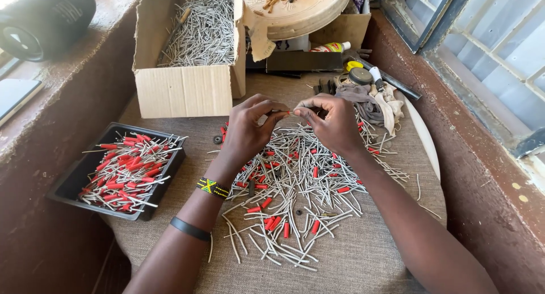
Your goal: Assembling small metal pins with red plastic caps by hand at a workbench.
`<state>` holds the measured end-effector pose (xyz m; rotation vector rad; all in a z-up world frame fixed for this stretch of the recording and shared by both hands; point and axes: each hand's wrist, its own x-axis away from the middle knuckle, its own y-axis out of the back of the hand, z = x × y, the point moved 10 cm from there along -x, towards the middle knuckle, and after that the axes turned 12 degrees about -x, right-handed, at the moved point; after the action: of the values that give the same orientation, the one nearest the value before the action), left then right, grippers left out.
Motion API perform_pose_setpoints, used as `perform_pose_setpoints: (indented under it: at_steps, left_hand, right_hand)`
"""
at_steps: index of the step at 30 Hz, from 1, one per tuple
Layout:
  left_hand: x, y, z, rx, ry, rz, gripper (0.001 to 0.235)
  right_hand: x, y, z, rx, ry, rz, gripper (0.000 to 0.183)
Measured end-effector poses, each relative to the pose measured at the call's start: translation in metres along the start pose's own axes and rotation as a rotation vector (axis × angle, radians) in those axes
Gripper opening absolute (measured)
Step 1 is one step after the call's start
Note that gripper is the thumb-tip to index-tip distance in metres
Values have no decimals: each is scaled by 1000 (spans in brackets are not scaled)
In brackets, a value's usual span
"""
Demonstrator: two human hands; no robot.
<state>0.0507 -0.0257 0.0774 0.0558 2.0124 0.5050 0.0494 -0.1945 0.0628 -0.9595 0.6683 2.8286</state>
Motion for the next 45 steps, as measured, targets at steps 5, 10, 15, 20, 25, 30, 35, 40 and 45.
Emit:
perform_pose_setpoints:
  at_steps: [5, 10, 15, 20, 25, 30, 35, 40, 45]
  left_hand:
    - [-1, 1, -6, 17, 5, -7, 9]
    - [8, -8, 9, 128, 112, -9, 8]
    - [15, -20, 28, 196, 335, 65, 10]
    - [15, -21, 32, 196, 400, 35, 15]
    - [16, -26, 34, 246, 449, 58, 17]
    - [17, -21, 34, 333, 461, -3, 19]
    - [15, -19, 33, 414, 442, -52, 18]
    - [13, -17, 30, 407, 410, -26, 16]
    - [13, -24, 31, 394, 405, 47, 14]
  right_hand:
    - [3, 0, 0, -62, -31, -38, 7]
    - [5, 4, 7, -2, 31, -79, 7]
    - [3, 4, -1, -67, -51, -51, 8]
    - [-1, 9, 6, -181, -29, 55, 15]
    - [1, 9, 11, -154, 16, 67, 14]
    - [0, 3, -5, -121, 88, -25, 9]
    - [4, 5, 9, -165, 121, -73, 10]
    - [6, 7, 20, -103, 231, -66, 10]
    - [5, 7, 22, -59, 310, -25, 9]
